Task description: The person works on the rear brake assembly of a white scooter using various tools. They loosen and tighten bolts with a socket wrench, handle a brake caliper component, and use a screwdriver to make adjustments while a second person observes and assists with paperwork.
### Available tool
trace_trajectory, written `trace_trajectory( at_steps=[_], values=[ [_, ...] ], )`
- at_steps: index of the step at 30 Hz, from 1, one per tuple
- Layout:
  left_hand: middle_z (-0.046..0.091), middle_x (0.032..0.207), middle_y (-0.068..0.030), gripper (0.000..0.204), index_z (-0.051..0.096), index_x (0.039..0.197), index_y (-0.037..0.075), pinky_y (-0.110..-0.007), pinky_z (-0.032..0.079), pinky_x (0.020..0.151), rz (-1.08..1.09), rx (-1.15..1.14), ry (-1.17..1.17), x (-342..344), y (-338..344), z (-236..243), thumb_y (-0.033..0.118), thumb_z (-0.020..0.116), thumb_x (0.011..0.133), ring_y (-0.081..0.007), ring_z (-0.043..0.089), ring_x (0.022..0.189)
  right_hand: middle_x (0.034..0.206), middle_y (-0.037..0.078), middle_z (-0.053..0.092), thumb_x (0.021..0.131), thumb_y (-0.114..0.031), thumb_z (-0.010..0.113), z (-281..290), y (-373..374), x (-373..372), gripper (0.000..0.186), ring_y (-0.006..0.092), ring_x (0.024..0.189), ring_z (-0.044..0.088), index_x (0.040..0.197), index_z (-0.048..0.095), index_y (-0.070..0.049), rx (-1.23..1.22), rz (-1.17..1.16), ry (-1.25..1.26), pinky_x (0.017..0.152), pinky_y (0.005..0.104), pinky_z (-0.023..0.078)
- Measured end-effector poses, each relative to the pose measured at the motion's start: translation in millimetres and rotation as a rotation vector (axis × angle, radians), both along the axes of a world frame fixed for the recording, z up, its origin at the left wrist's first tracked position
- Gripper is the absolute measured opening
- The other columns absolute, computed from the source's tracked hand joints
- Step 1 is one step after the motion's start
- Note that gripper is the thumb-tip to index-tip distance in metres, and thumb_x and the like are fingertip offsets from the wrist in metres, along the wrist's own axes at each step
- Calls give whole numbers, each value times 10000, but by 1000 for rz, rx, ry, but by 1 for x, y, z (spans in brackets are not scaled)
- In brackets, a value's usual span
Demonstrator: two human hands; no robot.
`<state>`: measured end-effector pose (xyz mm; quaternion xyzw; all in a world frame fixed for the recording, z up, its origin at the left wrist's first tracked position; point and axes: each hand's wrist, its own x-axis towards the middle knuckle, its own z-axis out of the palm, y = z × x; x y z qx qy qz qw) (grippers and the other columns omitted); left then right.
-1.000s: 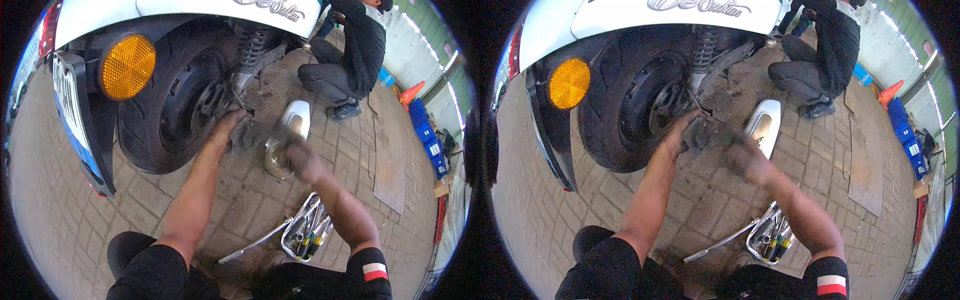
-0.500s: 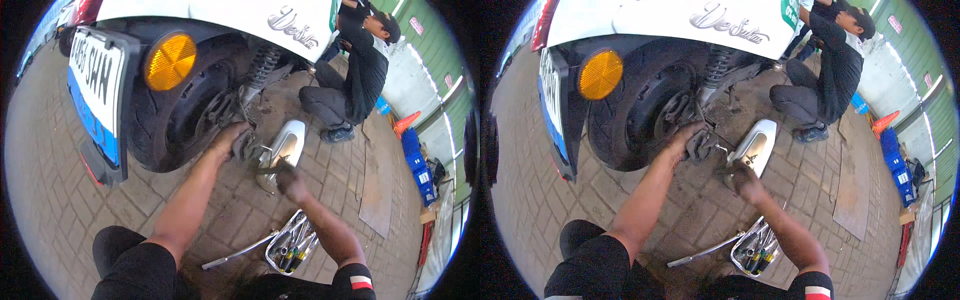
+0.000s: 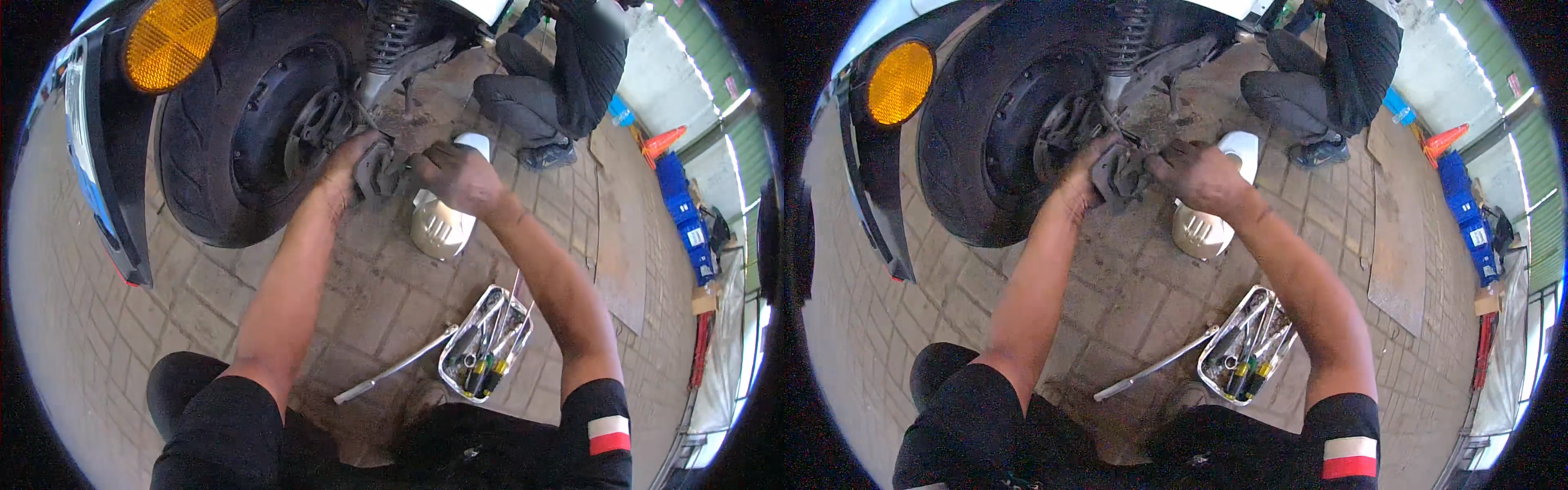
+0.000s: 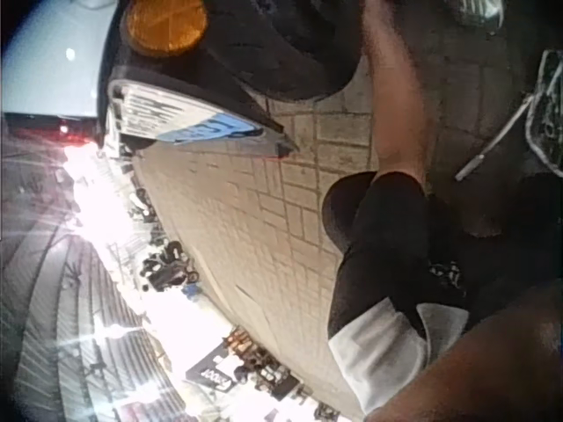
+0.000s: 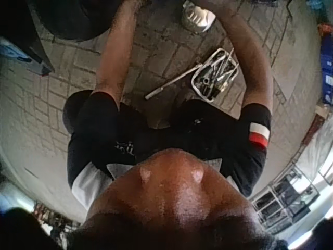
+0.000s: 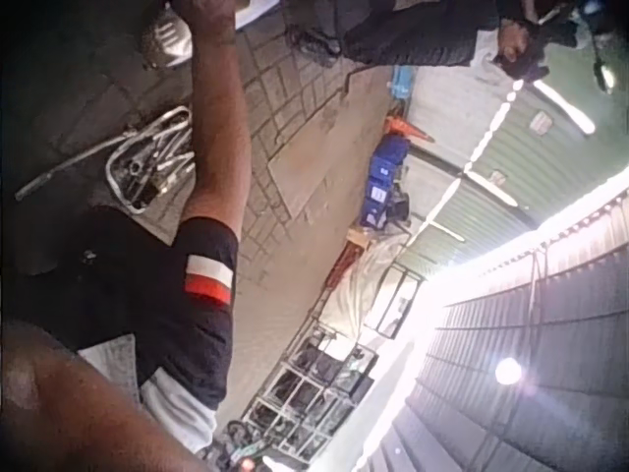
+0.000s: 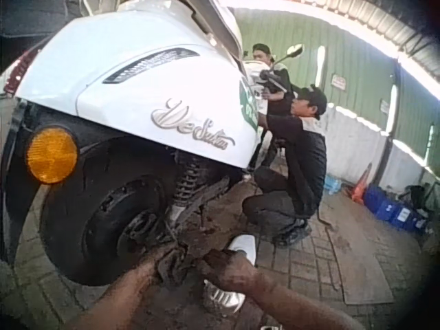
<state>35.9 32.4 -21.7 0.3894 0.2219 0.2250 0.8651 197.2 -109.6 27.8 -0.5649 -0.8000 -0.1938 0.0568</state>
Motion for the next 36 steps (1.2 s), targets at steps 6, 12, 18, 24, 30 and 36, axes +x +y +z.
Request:
trace_trajectory(
  at_steps=[6, 12, 18, 24, 30, 36],
  values=[
    [665, 879, -81, 303, 630, 954, 48, -322, 520, 719, -57, -84, -105, 1, -11, 8, 322, 540, 862, -206, 645, 793, 723, 144, 594, 813, -129, 574, -10, -9, -14, 170, 300, 642, 609, 949, 580, -28, 113, 25, 152, 556, 385, 473],
    [651, 891, -93, 300, 593, 1011, 44, -354, 536, 742, -11, -176, -108, -8, 1, 11, 304, 537, 873, -223, 642, 804, 678, 91, 633, 744, -151, 570, 52, -19, -49, 241, 256, 616, 633, 963, 642, -81, -96, -252, -52, 535, 374, 483],
    [641, 918, -90, 284, 585, 1033, 53, -348, 527, 752, 71, -202, -121, -1, -11, 17, 285, 565, 871, -209, 625, 780, 772, 121, 643, 804, -131, 552, 67, -19, -59, 156, 271, 670, 635, 916, 649, -82, -209, -306, 342, 583, 405, 493],
    [636, 861, -58, 232, 606, 974, 75, -317, 512, 703, 25, -215, -15, -6, -6, 12, 279, 583, 866, -177, 611, 754, 727, 230, 603, 923, -237, 520, 67, -25, -62, 213, 340, 592, 590, 892, 551, -29, -140, -327, 93, 498, 384, 436],
    [631, 840, -41, 202, 619, 916, 96, -309, 498, 699, 70, -142, -19, -16, -8, 12, 283, 609, 839, -171, 605, 749, 666, 131, 596, 943, -243, 516, 100, -47, -60, 293, 187, 511, 570, 1068, 572, 15, -236, -767, 1704, 460, 300, 448],
    [623, 887, -58, 209, 619, 931, 95, -325, 499, 744, 97, -200, -110, -6, -12, 7, 249, 651, 793, -189, 602, 815, 708, 48, 549, 946, -346, 509, 104, -132, 44, 345, 98, 580, 530, 942, 567, -6, 52, -745, 1149, 521, 247, 434]
  ],
)
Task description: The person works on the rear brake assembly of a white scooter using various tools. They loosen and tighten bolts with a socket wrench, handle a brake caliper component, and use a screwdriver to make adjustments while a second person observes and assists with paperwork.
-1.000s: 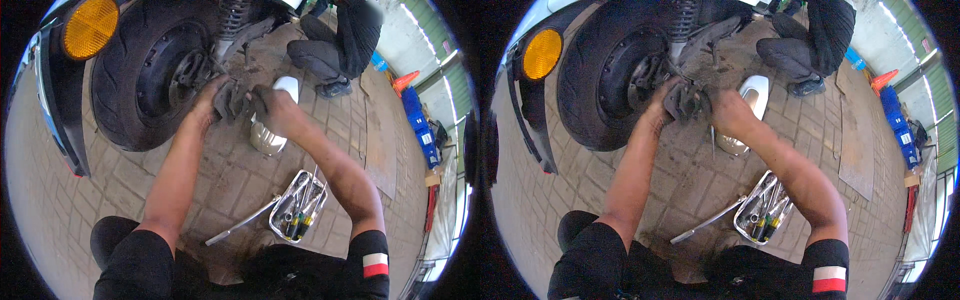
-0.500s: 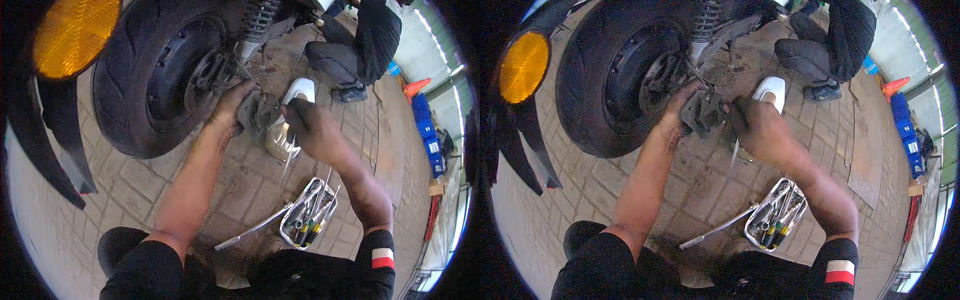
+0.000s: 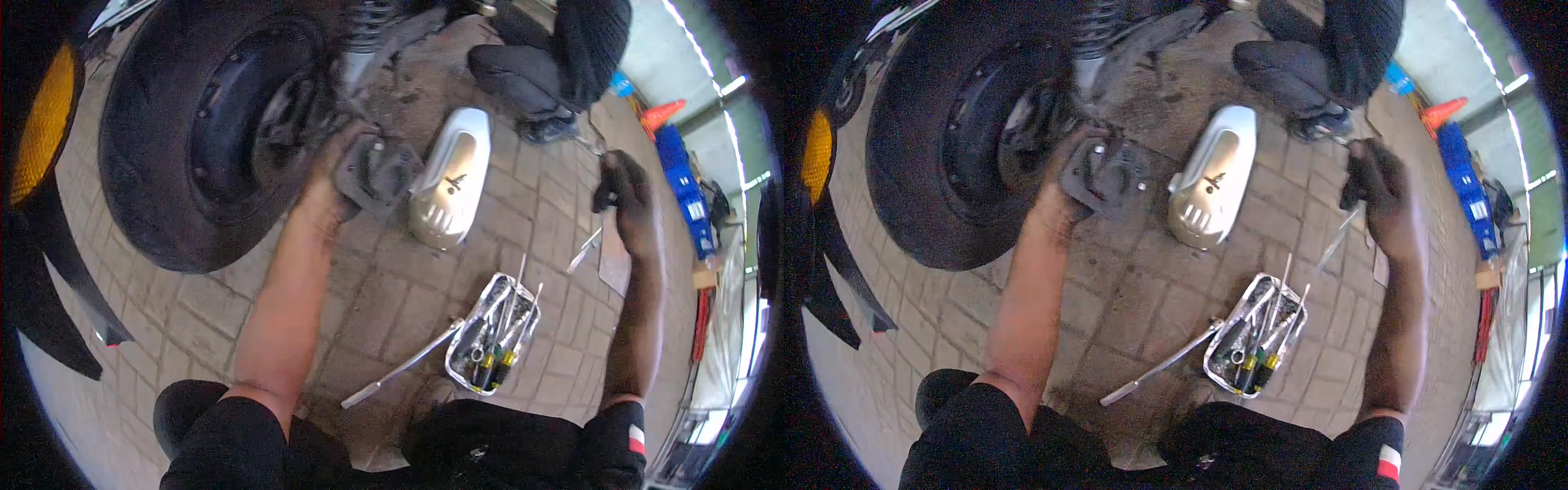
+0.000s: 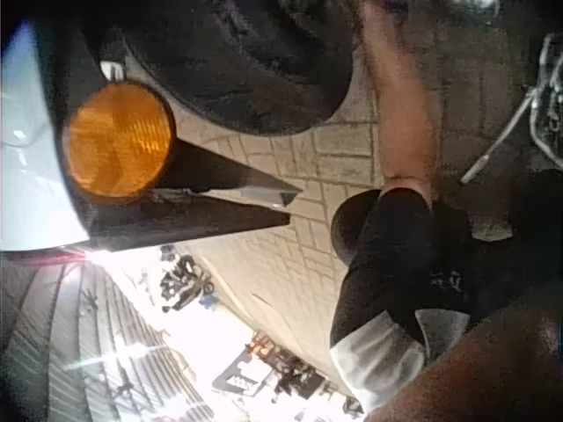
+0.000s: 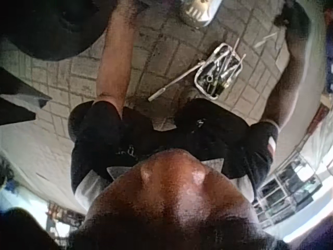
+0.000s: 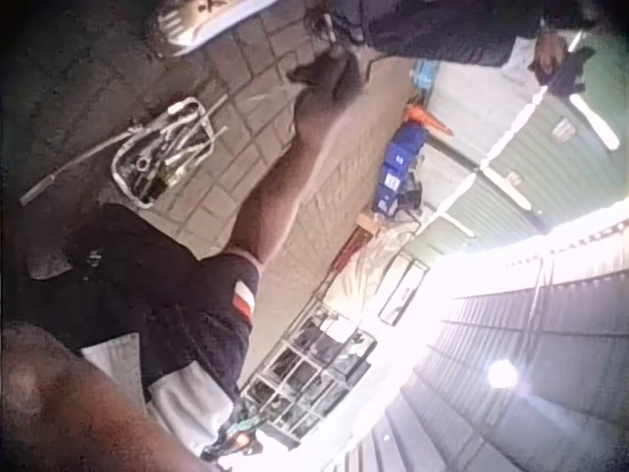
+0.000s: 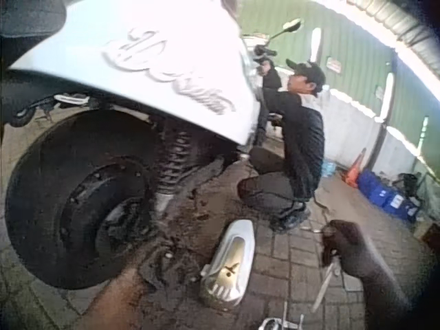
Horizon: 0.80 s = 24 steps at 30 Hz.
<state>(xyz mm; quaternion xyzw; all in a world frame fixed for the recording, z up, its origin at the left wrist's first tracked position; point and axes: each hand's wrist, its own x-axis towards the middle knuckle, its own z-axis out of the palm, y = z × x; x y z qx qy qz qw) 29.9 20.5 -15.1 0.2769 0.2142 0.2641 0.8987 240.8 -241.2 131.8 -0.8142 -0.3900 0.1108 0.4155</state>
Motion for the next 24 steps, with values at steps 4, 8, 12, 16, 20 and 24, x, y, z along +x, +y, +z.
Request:
trace_trajectory(
  at_steps=[4, 8, 12, 16, 20, 24],
  values=[
    [620, 896, -59, 230, 618, 935, 93, -335, 496, 758, -58, -3, -73, 11, 10, -15, 277, 633, 798, -204, 597, 819, 893, 81, 593, 932, -269, 515, -111, -13, 80, 304, 161, 715, 586, 1081, 566, -9, -54, 31, 301, 628, 322, 507],
    [617, 884, -70, 248, 611, 948, 86, -351, 493, 760, -50, 39, -61, 9, 20, -19, 297, 595, 819, -223, 597, 820, 874, 108, 589, 880, -180, 537, -228, 22, 95, 223, 192, 693, 566, 1000, 596, 0, 16, -75, 856, 619, 371, 534],
    [619, 871, -84, 222, 605, 945, 85, -363, 499, 751, -77, -38, -64, 20, 4, -5, 253, 595, 801, -239, 602, 810, 813, 89, 598, 884, -192, 543, -308, 32, 158, 201, 182, 655, 550, 976, 627, -36, -79, -170, 584, 560, 344, 504],
    [626, 860, -87, 226, 603, 946, 77, -356, 502, 740, -43, 7, 51, 4, 4, 6, 229, 600, 778, -239, 611, 788, 799, 81, 636, 903, -254, 559, -307, 68, 137, 233, 175, 630, 550, 965, 644, -46, -115, -167, 536, 573, 324, 477],
    [635, 854, -86, 245, 606, 952, 54, -344, 503, 718, 106, 49, 120, -8, 7, -8, 221, 600, 773, -232, 616, 763, 819, 165, 647, 889, -301, 591, -279, 63, 80, 272, 210, 697, 612, 980, 645, -50, -61, 66, -15, 617, 352, 485],
    [637, 846, -91, 241, 606, 944, 34, -342, 505, 709, 34, 19, 72, 12, 2, -1, 207, 596, 777, -228, 617, 763, 892, 171, 657, 875, -300, 587, -286, 47, 87, 254, 304, 735, 651, 1005, 653, -92, -246, 91, -136, 657, 403, 511]
  ],
)
